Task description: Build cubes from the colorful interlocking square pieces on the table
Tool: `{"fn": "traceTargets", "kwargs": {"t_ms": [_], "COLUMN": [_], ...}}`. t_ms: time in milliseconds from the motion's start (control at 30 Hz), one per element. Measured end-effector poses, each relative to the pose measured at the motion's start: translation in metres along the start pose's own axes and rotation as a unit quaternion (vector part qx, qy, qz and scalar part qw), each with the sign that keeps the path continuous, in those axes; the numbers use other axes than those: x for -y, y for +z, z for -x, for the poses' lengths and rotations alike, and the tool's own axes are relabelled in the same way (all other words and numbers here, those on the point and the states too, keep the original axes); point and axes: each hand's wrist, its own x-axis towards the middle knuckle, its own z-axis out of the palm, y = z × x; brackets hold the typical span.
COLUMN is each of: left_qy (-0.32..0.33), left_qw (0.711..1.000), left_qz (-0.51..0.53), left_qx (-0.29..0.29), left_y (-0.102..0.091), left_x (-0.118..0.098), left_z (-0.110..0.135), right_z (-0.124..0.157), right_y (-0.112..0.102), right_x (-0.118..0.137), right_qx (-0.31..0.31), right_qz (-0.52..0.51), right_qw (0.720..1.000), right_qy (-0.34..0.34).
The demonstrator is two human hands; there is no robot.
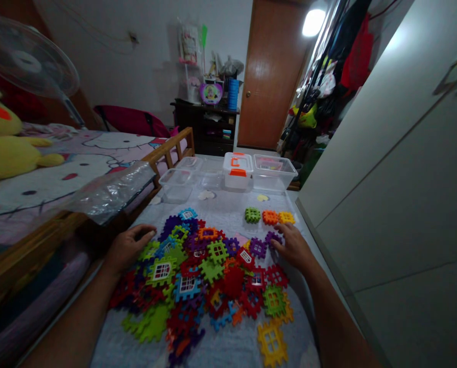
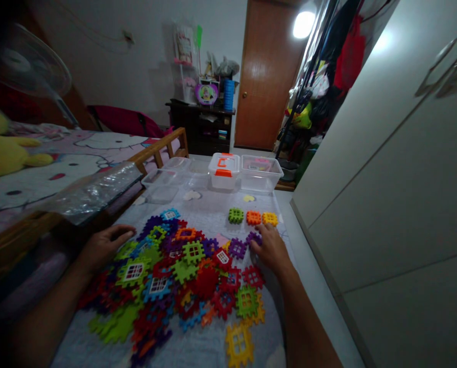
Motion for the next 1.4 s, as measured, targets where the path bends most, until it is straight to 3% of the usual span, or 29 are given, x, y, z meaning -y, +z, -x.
{"fn": "traceTargets", "kwargs": {"t_ms": [67,167,433,600,667,767,900,1133,1400], "left_qy": [0.001,0.006,0.005,0.004,0.002,0.006,0.011,0.001,0.001], "left_qw": [1.000,1.000,1.000,1.000,1.000,1.000,1.000,1.000,1.000], "left_qz": [-0.001,-0.004,0.001,0.008,0.006,0.003,0.002,0.016,0.008], "left_qx": [-0.001,-0.005,-0.011,-0.011,-0.009,-0.007,-0.008,-0.002,-0.004], "left_y": [0.000,0.000,0.000,0.002,0.001,0.001,0.001,0.002,0.000], "left_x": [-0.001,-0.002,-0.002,-0.003,-0.003,-0.002,-0.001,-0.001,-0.004], "left_z": [0.000,0.000,0.000,0.001,0.001,0.001,0.000,0.000,0.002], "right_z": [-0.002,-0.004,-0.002,-0.002,-0.001,0.002,0.004,0.004,0.003], "right_y": [0.011,0.020,0.012,0.008,0.007,0.010,0.017,0.021,0.022], "right_x": [-0.007,-0.012,-0.003,0.000,0.008,0.026,0.041,0.032,0.034], "right_qx": [-0.019,0.005,0.043,-0.004,-0.015,0.024,0.066,0.087,0.062], "right_qz": [0.018,0.024,0.039,0.006,-0.035,-0.076,-0.052,-0.061,-0.022], "right_qw": [1.000,1.000,0.998,1.000,0.999,0.995,0.995,0.993,0.996], "right_qy": [0.010,0.013,-0.011,0.012,-0.008,-0.051,-0.048,-0.047,-0.053]}}
